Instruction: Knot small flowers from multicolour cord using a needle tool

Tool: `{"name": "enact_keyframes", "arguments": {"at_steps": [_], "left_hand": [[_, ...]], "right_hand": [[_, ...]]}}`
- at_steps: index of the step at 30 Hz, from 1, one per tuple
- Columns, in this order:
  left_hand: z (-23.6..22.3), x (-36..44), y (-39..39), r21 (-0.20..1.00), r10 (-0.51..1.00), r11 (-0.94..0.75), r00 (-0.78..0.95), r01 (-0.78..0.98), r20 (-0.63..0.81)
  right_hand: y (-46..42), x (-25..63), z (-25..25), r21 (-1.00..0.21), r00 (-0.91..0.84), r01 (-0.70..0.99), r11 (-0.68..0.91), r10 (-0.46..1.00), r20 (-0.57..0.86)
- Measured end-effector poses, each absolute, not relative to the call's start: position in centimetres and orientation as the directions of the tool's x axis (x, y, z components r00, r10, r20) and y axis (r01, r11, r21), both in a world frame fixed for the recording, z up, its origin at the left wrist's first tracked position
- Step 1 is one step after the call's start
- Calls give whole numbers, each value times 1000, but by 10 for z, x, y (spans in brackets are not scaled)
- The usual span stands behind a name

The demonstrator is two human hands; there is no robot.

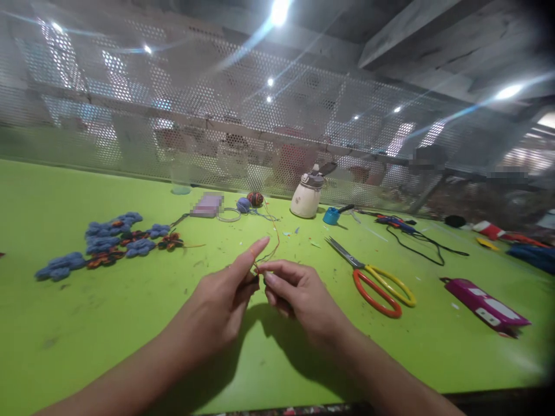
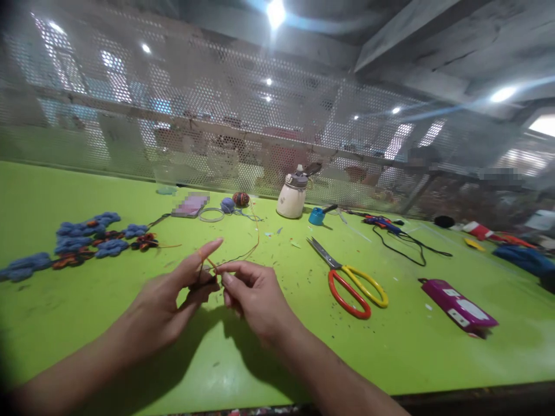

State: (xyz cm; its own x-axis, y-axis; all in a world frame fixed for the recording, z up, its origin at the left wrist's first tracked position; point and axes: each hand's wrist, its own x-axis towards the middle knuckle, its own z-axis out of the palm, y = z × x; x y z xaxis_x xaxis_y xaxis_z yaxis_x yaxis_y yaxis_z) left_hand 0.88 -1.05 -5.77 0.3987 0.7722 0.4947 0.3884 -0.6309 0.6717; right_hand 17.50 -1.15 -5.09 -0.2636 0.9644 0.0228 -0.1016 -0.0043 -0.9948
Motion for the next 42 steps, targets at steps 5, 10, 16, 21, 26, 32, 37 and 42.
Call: {"name": "enact_keyframes", "arguments": {"at_steps": [5, 10, 16, 21, 26, 32, 37, 42], "left_hand": [[-53, 8, -11, 908, 886, -402, 299, 116, 354], [-42, 4, -8, 962, 901, -28, 409, -273, 142], [-35, 0, -13, 897, 920, 83, 380, -434, 99], [-31, -6, -13, 844, 922, 101, 368, -526, 119], [-29, -7, -12, 817, 941, 85, 315, -570, 122], [-34, -5, -9, 935, 940, 6, 320, -356, 116], [-44, 0, -1, 993, 903, -121, 416, -2, 111], [-47, 4, 1, 996, 889, -26, 454, -87, 63]], "right_hand": [[-12, 173, -56, -962, -268, -274, -6, 961, 71], [-15, 175, -57, -978, -246, -158, 134, 954, 170], [-20, 185, -49, -745, -224, 270, 610, 792, 568], [-18, 195, -47, -459, -376, 428, 778, 616, 692], [-20, 198, -43, -506, -394, 425, 751, 656, 643], [-21, 192, -42, -858, -334, 181, 482, 850, 407], [-15, 187, -48, -977, -270, -52, 208, 939, 215], [-8, 184, -52, -952, -212, 48, 304, 934, 288]]}}
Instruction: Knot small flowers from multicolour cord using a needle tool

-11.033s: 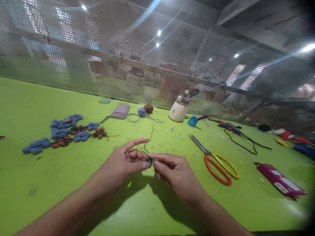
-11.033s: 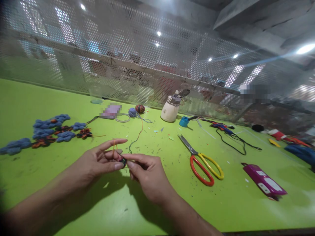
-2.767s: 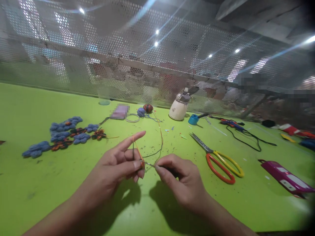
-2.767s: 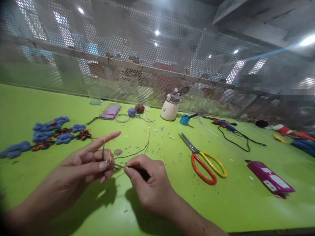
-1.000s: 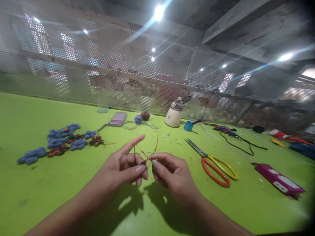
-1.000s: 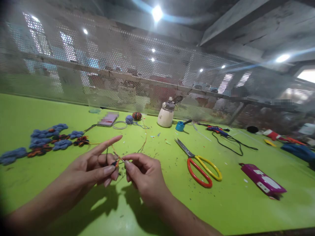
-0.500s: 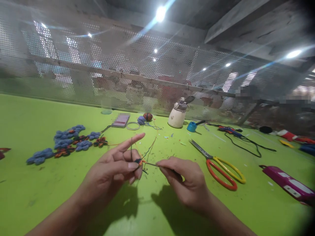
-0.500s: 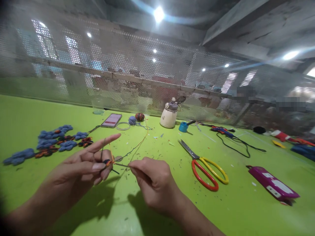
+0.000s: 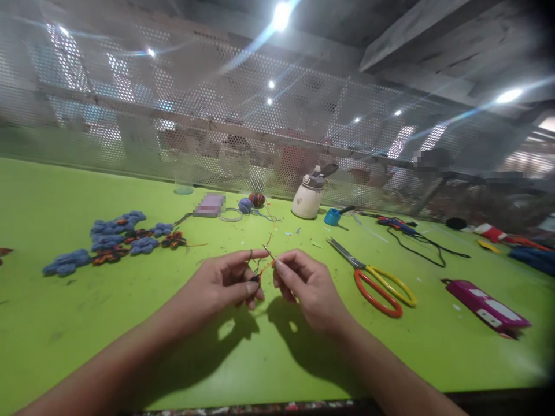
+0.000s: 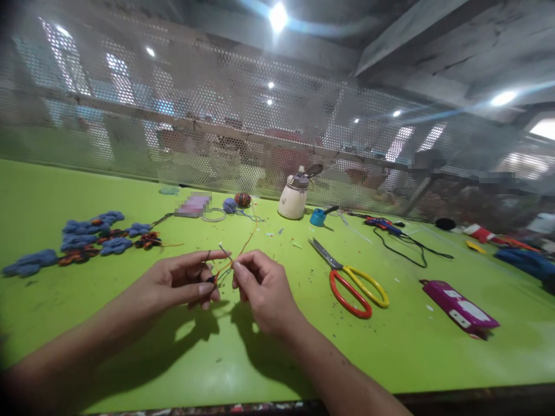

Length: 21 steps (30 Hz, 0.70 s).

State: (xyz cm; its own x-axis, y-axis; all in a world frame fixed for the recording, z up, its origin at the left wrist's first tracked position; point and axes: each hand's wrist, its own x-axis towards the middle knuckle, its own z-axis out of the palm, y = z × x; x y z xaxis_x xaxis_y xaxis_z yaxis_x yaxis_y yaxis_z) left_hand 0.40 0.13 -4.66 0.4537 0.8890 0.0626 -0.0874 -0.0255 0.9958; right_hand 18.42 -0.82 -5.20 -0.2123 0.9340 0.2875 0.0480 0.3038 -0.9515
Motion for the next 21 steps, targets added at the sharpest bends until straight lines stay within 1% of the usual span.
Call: {"name": "enact_keyframes", "arguments": {"at_steps": [3, 5, 7, 8, 13, 21], "left_hand": [[-46, 6, 1, 995, 888, -14, 457, -96, 57], [-46, 6, 2, 996, 894, -13, 446, -88, 51], [-47, 6, 4, 995, 901, -14, 430, -97, 55], [-48, 6, 5, 993, 903, -15, 424, -115, 63], [-51, 4, 7, 976, 883, 15, 461, -218, 89], [-56, 1, 15, 974, 835, 38, 542, -222, 91]], "right_hand": [[-5, 181, -60, -914, -226, 111, 390, 906, 359], [-3, 180, -65, -853, -200, 232, 467, 881, 428], [0, 179, -69, -762, -165, 361, 537, 841, 515], [2, 179, -70, -733, -155, 396, 553, 827, 540], [9, 179, -73, -668, -149, 465, 581, 795, 588], [21, 180, -81, -603, -107, 537, 589, 757, 645]]}}
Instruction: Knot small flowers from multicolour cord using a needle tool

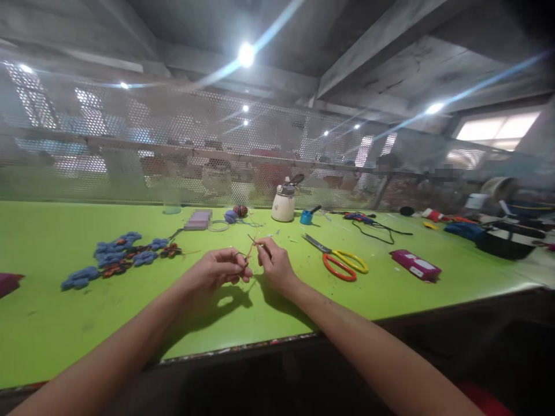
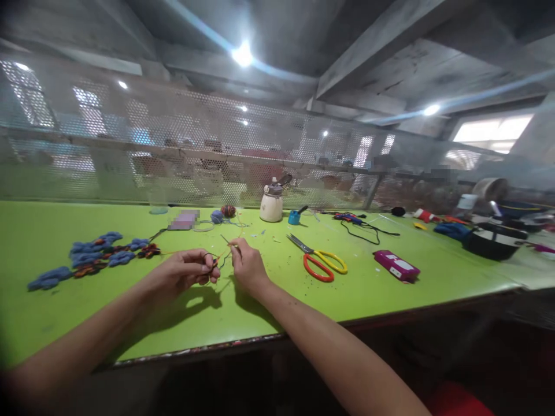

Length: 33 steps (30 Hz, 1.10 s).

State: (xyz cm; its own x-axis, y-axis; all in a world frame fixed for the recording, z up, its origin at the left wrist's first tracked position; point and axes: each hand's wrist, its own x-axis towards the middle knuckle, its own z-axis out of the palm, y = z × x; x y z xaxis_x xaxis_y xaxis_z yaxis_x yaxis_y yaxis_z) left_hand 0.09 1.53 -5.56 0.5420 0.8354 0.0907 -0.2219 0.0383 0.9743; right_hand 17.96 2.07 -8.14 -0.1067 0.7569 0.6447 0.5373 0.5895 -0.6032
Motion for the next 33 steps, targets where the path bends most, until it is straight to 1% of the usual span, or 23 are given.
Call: {"name": "enact_keyframes", "arguments": {"at_steps": [15, 25, 33], "left_hand": [[-61, 0, 19, 973, 821, 73, 567, -219, 65], [-66, 4, 23, 993, 795, 65, 607, -98, 7], [-75, 10, 26, 998, 816, -42, 578, 50, 5]], "right_hand": [[25, 184, -83, -570, -138, 536, 623, 731, 669], [25, 183, -85, -546, -174, 504, 669, 698, 695], [24, 182, -83, -503, -207, 492, 711, 656, 726]]}}
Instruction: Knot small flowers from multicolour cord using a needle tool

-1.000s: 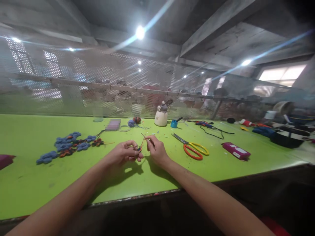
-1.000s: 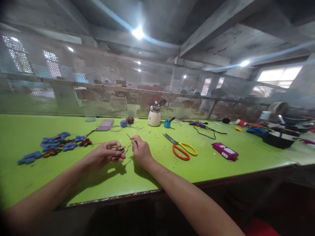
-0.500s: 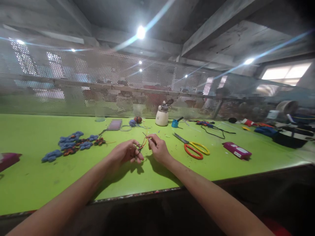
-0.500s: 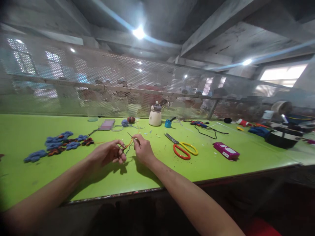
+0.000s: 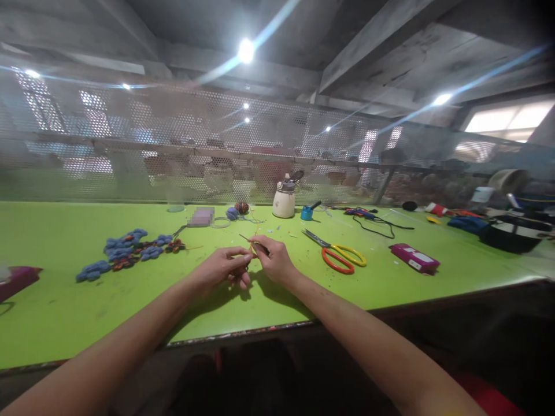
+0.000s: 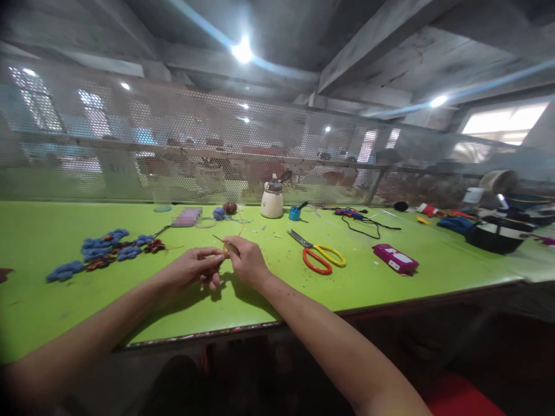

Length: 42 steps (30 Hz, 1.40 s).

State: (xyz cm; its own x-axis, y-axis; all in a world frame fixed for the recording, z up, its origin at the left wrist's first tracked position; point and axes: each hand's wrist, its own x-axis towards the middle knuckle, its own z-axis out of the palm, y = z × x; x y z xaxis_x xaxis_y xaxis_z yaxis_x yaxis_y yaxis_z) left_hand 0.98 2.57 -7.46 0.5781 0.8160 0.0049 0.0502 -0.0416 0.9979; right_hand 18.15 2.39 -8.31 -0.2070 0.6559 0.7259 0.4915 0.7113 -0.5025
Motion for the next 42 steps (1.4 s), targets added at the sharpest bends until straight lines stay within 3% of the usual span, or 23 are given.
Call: {"name": "enact_keyframes", "arguments": {"at_steps": [8, 18, 27, 32, 37, 42], "left_hand": [[-79, 6, 34, 969, 872, -103, 489, 226, -21], [-77, -4, 40, 952, 933, -85, 359, 296, -28], [-79, -6, 43, 951, 929, -148, 368, 270, 40], [-82, -5, 48, 945, 917, -239, 372, 224, 144], [-83, -3, 52, 950, 918, -267, 342, 163, 200], [-85, -4, 52, 973, 919, -210, 359, 100, 161]], "right_hand": [[30, 183, -86, -480, -245, 550, 684, 681, 690], [47, 208, -88, -408, -373, 704, 581, 791, 485], [60, 222, -87, -378, -157, 878, 296, 921, 356], [62, 260, -60, -330, -33, 933, 140, 951, 309], [39, 327, -34, -246, 131, 965, -93, 981, 144], [19, 354, -38, -159, 245, 956, -247, 969, -28]]}}
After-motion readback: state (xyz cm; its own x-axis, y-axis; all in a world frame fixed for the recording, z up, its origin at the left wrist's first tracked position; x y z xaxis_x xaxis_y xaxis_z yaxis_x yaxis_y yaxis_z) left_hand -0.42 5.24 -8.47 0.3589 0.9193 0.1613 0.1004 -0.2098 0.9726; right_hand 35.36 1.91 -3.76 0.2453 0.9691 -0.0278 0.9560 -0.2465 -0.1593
